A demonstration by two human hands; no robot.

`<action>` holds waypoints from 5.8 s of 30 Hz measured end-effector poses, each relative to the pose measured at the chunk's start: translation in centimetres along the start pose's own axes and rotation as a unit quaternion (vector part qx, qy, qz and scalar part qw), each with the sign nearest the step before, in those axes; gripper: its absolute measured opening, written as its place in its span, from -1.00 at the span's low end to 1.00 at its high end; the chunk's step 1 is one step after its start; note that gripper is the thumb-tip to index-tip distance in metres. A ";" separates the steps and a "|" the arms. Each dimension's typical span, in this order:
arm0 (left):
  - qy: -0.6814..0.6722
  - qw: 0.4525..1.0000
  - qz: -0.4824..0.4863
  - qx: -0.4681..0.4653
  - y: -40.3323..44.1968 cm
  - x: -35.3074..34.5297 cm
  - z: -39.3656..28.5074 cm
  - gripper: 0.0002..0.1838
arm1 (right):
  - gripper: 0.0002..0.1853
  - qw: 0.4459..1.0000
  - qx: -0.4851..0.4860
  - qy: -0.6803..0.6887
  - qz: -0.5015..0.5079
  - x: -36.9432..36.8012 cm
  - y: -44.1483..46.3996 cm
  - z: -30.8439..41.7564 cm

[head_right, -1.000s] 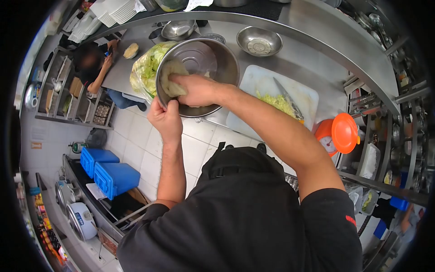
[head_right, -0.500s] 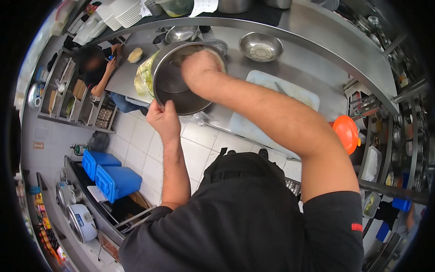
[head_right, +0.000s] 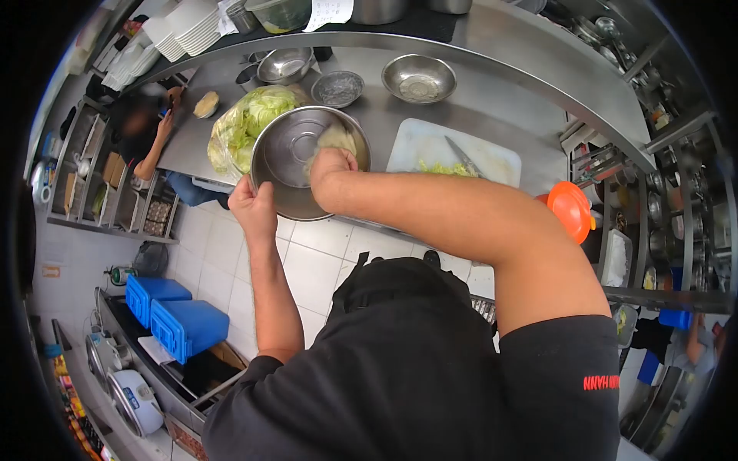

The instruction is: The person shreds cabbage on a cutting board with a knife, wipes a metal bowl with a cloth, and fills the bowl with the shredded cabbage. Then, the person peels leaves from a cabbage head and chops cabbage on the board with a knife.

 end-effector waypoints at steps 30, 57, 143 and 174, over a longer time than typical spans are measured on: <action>-0.388 0.859 0.088 0.324 -6.8 -12.9 -1.5 -0.77 | -0.71 0.409 -0.080 0.376 -0.828 -11.7 -33.1 -8.7; -0.260 0.863 0.301 0.312 -24.5 -19.6 -13.0 -0.63 | -0.63 0.002 0.346 0.928 -0.138 -27.9 -25.6 -14.5; 0.377 0.896 0.234 -0.032 -21.6 -36.0 8.0 0.23 | -0.64 0.643 -0.365 0.606 -0.293 -42.1 -29.0 2.0; 0.084 0.964 0.250 -0.023 -16.3 -38.9 6.2 -0.54 | -0.66 0.545 -0.278 0.725 -0.317 -32.6 -29.2 -3.4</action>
Point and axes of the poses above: each hand's wrist, its own y-axis towards the middle knuckle, its own x-axis out of the back of the hand, z = x × y, the point moved 2 cm from there along y, towards the middle knuckle, and after that the axes turned 14 degrees about x, right-handed, at the moved point
